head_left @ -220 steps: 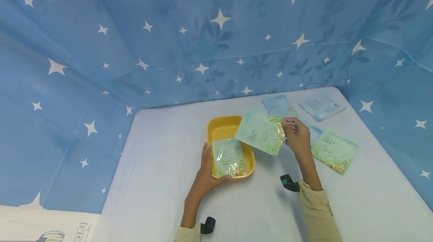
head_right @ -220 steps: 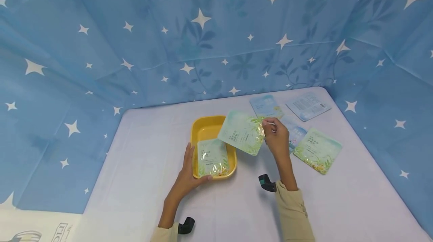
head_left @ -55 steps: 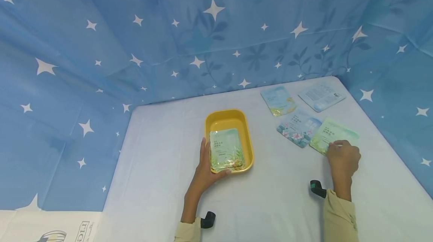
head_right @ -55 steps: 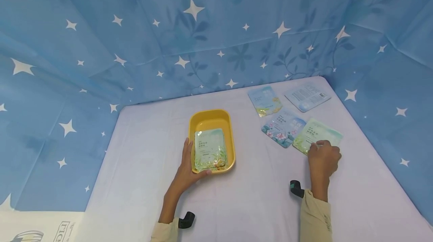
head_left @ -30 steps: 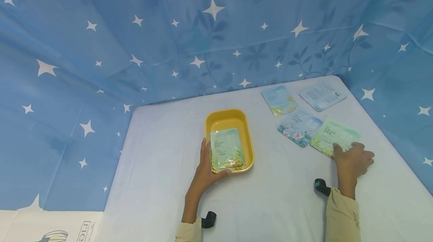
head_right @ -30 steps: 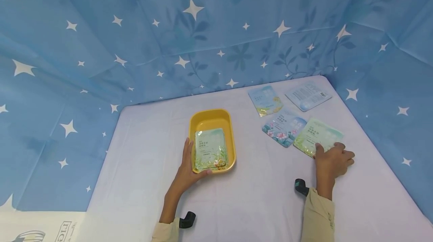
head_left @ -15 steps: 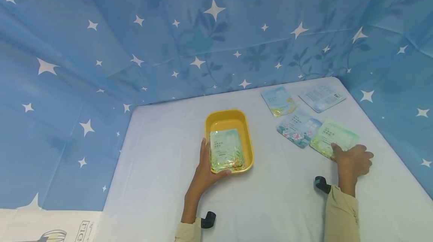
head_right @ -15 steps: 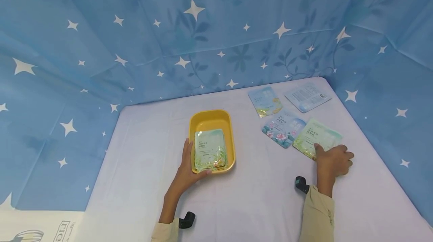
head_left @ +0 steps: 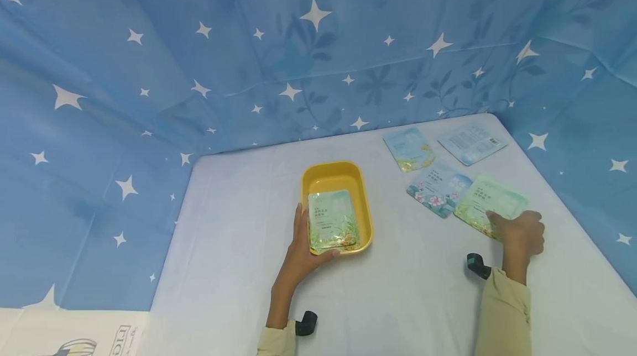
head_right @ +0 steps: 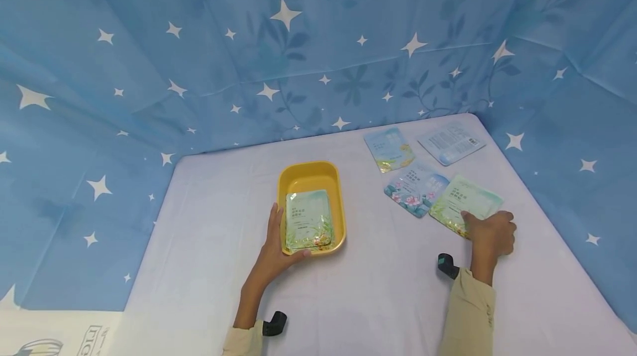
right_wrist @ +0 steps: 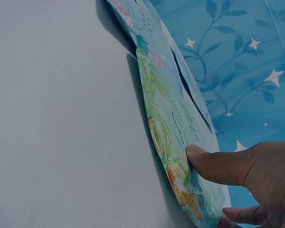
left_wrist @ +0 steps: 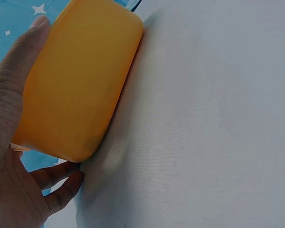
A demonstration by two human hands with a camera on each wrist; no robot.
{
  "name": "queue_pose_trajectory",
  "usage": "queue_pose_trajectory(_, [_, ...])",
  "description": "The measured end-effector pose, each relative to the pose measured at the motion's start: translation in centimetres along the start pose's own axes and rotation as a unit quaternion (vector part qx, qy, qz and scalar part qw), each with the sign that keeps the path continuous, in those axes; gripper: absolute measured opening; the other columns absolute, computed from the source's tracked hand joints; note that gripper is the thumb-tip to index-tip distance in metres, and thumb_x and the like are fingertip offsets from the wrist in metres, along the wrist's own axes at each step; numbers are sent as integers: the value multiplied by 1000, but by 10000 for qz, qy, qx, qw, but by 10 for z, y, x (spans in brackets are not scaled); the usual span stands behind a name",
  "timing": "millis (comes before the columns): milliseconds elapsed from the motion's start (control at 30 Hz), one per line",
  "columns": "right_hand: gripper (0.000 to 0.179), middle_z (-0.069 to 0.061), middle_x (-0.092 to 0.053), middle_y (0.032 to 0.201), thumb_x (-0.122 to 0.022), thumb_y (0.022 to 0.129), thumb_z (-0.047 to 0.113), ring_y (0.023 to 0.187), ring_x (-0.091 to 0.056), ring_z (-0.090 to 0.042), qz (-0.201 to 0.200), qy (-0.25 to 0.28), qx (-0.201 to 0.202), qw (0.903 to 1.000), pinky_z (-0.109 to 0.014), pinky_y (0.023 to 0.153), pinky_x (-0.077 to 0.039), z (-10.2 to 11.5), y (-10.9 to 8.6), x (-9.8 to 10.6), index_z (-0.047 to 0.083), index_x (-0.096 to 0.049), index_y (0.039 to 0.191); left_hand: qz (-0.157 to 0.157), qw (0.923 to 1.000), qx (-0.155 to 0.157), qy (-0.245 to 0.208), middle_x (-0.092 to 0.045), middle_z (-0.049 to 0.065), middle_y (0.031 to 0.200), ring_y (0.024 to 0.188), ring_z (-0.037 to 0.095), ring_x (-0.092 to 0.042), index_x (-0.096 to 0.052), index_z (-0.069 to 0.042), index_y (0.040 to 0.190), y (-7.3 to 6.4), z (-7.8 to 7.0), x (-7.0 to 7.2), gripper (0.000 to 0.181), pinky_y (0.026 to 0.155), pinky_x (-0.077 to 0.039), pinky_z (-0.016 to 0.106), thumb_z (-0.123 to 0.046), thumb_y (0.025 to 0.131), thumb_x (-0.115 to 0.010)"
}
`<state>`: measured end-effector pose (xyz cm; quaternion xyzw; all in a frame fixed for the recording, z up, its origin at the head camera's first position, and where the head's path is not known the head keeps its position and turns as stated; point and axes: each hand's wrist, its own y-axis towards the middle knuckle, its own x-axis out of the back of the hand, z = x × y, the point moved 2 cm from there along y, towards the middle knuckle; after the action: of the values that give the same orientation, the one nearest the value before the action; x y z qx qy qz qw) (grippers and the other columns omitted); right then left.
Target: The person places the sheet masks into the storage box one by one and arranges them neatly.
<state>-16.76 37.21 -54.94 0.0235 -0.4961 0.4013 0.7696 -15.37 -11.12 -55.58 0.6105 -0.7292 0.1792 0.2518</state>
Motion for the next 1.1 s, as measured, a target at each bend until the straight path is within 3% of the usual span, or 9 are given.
queue_pose_trajectory(167, [87, -37, -44, 118, -55, 93, 47, 106, -48, -51, 55, 105, -78, 9999, -56, 75, -42, 2, 0, 3, -17, -23, 143, -17, 10000, 27, -22, 10, -5, 166, 146, 30, -29, 0, -31, 158, 0, 0, 1, 124, 105, -40, 57, -60, 68, -81])
queue_pose_trajectory(400, [64, -33, -52, 119, -50, 96, 38, 101, -49, -46, 13, 371, -171, 9992, -50, 69, -39, -3, -1, 4, -11, -45, 137, 5, 10000, 25, -1, 9, -4, 166, 146, 30, -28, 0, -29, 158, 0, 1, 2, 124, 107, -39, 56, -60, 69, -81])
queue_pose_trajectory(467, [62, -33, -49, 126, -47, 97, 37, 108, -47, -48, 11, 518, -228, 9984, -54, 75, -40, -6, 1, 3, -9, -45, 138, 12, 10000, 6, 8, 9, -3, 166, 145, 31, -31, -1, -29, 158, 0, 1, 2, 123, 106, -40, 56, -59, 69, -81])
queue_pose_trajectory(567, [62, -32, -39, 143, -44, 98, 37, 126, -39, -50, 30, 877, -325, 9956, -60, 95, -37, -11, 2, 3, -5, -40, 144, 25, 10000, 13, 3, 9, -4, 166, 143, 33, -34, -1, -29, 158, 0, 0, 3, 123, 105, -41, 56, -59, 69, -82])
queue_pose_trajectory(733, [67, -30, -23, 155, -44, 98, 37, 143, -23, -46, 145, 1636, -506, 9851, -55, 114, -27, -17, 2, 4, -4, -31, 149, 42, 10000, 51, 3, 9, -6, 166, 141, 34, -37, -2, -27, 158, -1, 1, 2, 124, 103, -41, 57, -59, 69, -82])
queue_pose_trajectory(800, [66, -27, -29, 152, -46, 98, 38, 137, -35, -40, 117, 1881, -623, 9801, -49, 110, -36, -18, 1, 5, 0, -31, 150, 51, 10000, 55, 11, 10, -6, 166, 142, 34, -35, -2, -27, 158, -1, 2, 2, 124, 104, -41, 57, -59, 69, -81])
queue_pose_trajectory(900, [64, -10, -54, 126, -50, 97, 37, 102, -57, -18, -26, 2259, -742, 9713, -32, 86, -49, -20, 1, 9, 9, -34, 152, 54, 10000, 61, -19, 11, -8, 165, 145, 34, -30, -1, -27, 158, -1, 2, 2, 125, 105, -40, 58, -60, 69, -81])
queue_pose_trajectory(1000, [61, 15, -52, 97, -54, 96, 35, 70, -47, 3, -228, 2608, -716, 9625, -16, 62, -41, -19, -1, 15, 17, -35, 151, 48, 10000, 37, -50, 11, -9, 165, 147, 34, -27, -1, -27, 158, -1, 1, 2, 125, 106, -39, 58, -61, 68, -81])
queue_pose_trajectory(1100, [61, 22, -49, 94, -56, 96, 35, 67, -44, 7, -290, 2854, -685, 9555, -13, 58, -38, -16, -5, 20, 21, -36, 151, 40, 10000, 43, -67, 11, -8, 165, 146, 33, -27, -1, -28, 158, -1, 0, 3, 125, 106, -38, 58, -61, 68, -81])
